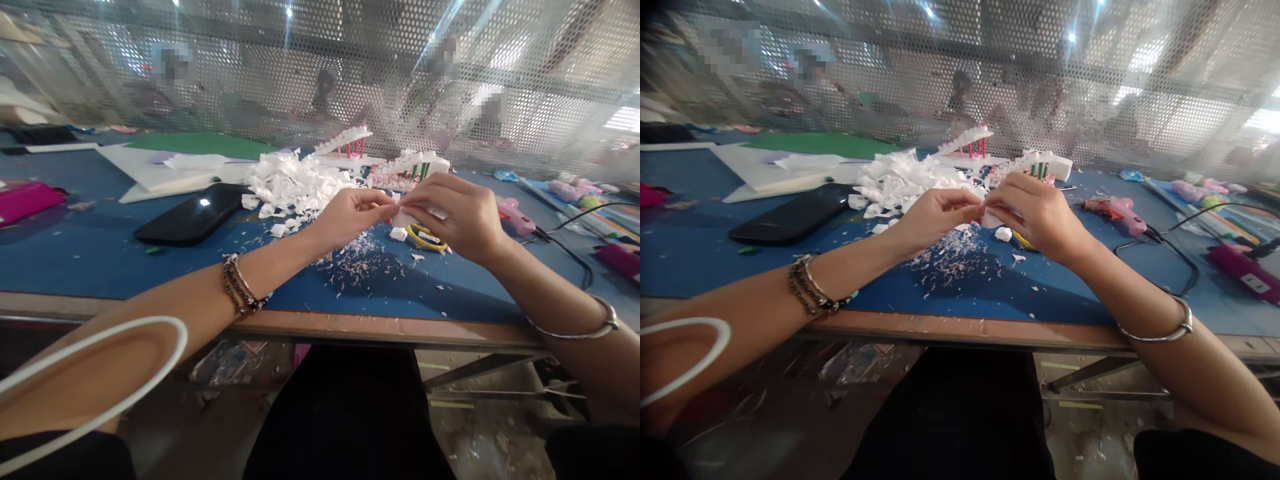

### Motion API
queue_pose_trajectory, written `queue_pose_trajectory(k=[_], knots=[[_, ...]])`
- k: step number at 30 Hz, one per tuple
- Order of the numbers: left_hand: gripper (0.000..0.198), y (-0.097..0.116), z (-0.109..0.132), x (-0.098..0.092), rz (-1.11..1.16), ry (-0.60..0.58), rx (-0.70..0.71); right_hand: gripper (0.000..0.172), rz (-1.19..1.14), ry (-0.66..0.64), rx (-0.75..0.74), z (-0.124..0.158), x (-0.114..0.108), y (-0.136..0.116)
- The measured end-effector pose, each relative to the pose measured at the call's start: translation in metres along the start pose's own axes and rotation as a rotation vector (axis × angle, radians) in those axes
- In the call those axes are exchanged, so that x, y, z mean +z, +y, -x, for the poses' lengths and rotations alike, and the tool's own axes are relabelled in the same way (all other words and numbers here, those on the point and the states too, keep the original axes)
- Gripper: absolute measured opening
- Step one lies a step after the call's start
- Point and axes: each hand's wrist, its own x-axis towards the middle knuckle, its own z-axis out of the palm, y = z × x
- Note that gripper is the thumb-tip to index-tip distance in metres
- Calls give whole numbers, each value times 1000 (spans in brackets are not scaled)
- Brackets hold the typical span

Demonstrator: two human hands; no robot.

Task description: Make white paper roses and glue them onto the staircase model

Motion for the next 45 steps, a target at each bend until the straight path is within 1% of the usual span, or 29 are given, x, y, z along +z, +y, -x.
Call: queue_pose_trajectory(k=[3, 5, 10, 15, 18, 21, 24, 26, 29, 32, 35, 38, 42, 45], knots=[[29, -2, 0, 0, -36, -37, 16, 14, 28, -19, 3, -1, 0, 1], [30, -2, 0, 0, -80, -32, 38, 13, 38, -23, 5, -2, 1, 3], [29, 3, 3, 3, -186, 44, 144, 14, 3, 23, 56, -3, 6, 6], [29, 11, 7, 9, -246, 137, 233, 16, 9, 128, 114, -2, 9, 1], [24, 11, 7, 9, -259, 144, 257, 17, -35, 160, 151, -1, 11, -2], [20, 6, 5, 8, -209, 150, 241, 14, -141, 167, 196, -1, 12, 0], [20, 4, 4, 8, -128, 179, 202, 10, -227, 164, 217, -1, 12, 3], [21, 5, 4, 8, -88, 172, 176, 10, -278, 166, 239, -1, 12, 4], [29, 7, 3, 8, -46, 146, 138, 12, -338, 161, 284, -1, 14, 2], [38, 4, 2, 7, -1, 134, 115, 14, -380, 177, 314, -1, 18, -1], [34, -2, 1, 6, 59, 123, 120, 14, -403, 220, 292, 0, 23, -3], [31, -6, 1, 8, 118, 145, 98, 8, -377, 255, 234, 1, 25, -5], [29, -4, 3, 10, 175, 172, 21, 7, -331, 240, 174, 1, 25, -3], [23, 0, 4, 10, 152, 152, 65, 8, -351, 236, 167, 1, 24, 0]])
